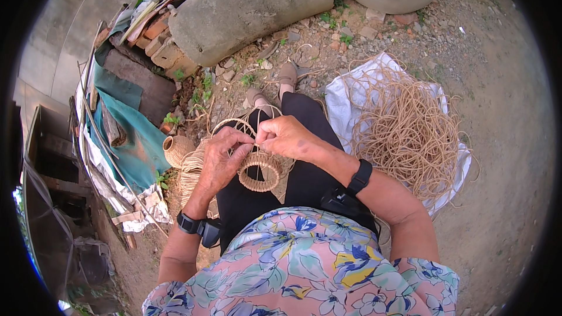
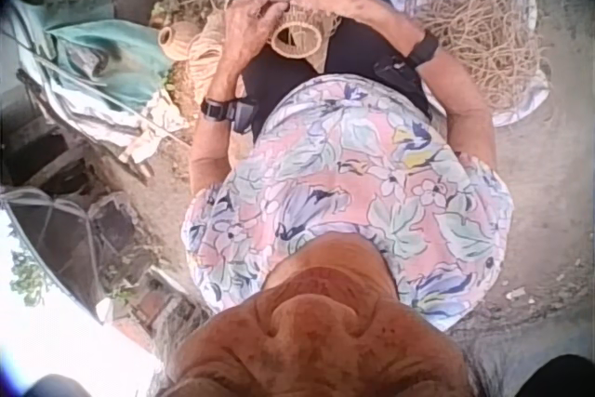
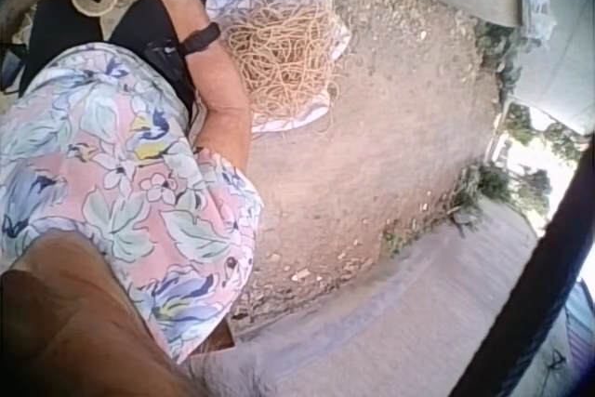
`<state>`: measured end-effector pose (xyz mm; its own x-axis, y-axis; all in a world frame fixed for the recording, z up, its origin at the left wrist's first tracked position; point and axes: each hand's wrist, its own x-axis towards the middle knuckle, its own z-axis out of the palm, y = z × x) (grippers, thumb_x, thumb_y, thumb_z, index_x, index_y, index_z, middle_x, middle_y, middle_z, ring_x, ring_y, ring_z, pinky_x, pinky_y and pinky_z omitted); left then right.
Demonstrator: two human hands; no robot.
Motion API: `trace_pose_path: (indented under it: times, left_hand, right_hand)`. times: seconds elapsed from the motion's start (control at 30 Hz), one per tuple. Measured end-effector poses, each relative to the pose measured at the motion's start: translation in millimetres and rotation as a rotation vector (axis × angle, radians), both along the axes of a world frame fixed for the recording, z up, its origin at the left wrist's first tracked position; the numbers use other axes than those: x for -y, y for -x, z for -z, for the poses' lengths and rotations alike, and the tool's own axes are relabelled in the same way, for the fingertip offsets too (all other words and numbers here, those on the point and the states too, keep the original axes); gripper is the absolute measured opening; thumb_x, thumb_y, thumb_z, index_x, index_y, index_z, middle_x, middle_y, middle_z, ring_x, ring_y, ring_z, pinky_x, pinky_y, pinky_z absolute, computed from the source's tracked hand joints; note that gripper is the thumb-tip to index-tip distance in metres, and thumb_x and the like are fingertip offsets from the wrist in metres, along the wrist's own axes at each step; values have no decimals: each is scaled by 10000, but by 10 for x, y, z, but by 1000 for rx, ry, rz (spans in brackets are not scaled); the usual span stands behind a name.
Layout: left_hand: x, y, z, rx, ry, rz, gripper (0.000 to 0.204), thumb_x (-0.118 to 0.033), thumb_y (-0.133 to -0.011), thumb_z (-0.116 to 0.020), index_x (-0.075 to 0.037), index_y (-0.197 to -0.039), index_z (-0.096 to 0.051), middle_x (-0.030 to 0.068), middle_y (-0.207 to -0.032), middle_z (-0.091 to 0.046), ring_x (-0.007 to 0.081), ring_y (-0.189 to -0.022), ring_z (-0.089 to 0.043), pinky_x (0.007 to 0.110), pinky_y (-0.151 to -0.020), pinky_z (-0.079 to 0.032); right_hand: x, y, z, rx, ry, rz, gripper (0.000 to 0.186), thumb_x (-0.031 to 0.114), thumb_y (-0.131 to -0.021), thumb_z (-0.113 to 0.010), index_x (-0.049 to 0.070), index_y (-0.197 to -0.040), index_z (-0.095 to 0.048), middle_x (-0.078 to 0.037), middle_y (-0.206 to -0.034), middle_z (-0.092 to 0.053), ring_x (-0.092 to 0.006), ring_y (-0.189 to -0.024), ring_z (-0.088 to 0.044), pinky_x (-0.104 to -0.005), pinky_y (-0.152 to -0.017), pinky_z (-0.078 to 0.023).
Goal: Weaving a small basket structure using thin strips of material.
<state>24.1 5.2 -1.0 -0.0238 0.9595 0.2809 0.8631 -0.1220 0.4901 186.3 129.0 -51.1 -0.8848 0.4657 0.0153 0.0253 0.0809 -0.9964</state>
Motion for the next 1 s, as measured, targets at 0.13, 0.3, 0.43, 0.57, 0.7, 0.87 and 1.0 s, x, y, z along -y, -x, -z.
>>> trace_pose_path:
  times: [0.13,0.3,0.43,0.57,0.7,0.87,1.0]
  left_hand:
    - [-8,-9,15,13,-29,16,121,-15,-783,-703,-27,-903,-690,92,-883,-638,240,-798,-630,336,-713,-500]
    - [8,-2,9,-86,-28,48,117,-40,-776,-716,-30,-888,-685,83,-839,-609,235,-796,-617,349,-697,-504]
    - [-18,-3,20,-128,-65,88,145,-50,-775,-715,-42,-915,-680,89,-898,-603,232,-808,-615,344,-684,-503]
    - [-80,-17,-53,-51,-45,-3,208,-53,-799,-683,-60,-1006,-663,100,-1057,-586,243,-839,-608,333,-709,-505]
    - [-207,109,-69,-151,-32,107,246,-103,-829,-667,-64,-1071,-648,127,-1093,-615,301,-933,-616,375,-777,-509]
    - [-252,116,-135,-219,57,203,272,-152,-834,-676,-63,-1089,-643,145,-1043,-647,345,-966,-617,414,-820,-501]
    - [-285,141,-145,-224,134,261,321,-192,-836,-679,-71,-1129,-628,142,-1015,-650,337,-951,-620,411,-812,-505]
  right_hand:
    - [1,25,73,-49,-102,-16,85,31,-839,-657,9,-920,-648,25,-738,-580,-48,-668,-512,-237,-607,-433]
    - [27,-55,80,1,-105,98,82,28,-839,-649,11,-919,-634,35,-728,-566,-40,-669,-501,-236,-604,-433]
    - [35,-168,215,-48,-76,229,76,46,-837,-627,18,-907,-632,2,-700,-580,-61,-649,-528,-254,-586,-441]
    - [108,-191,150,-62,-127,238,121,45,-828,-606,27,-941,-647,-51,-676,-593,-102,-626,-566,-283,-587,-464]
    - [148,-115,201,-55,-229,206,160,45,-881,-586,2,-1022,-645,2,-776,-602,-57,-693,-524,-248,-626,-453]
    - [160,-40,232,-186,-276,236,139,96,-821,-628,29,-936,-666,-125,-775,-663,-243,-700,-657,-365,-646,-501]
    - [154,-39,103,-12,-157,179,132,126,-806,-645,36,-898,-674,-126,-784,-679,-267,-722,-672,-367,-661,-509]
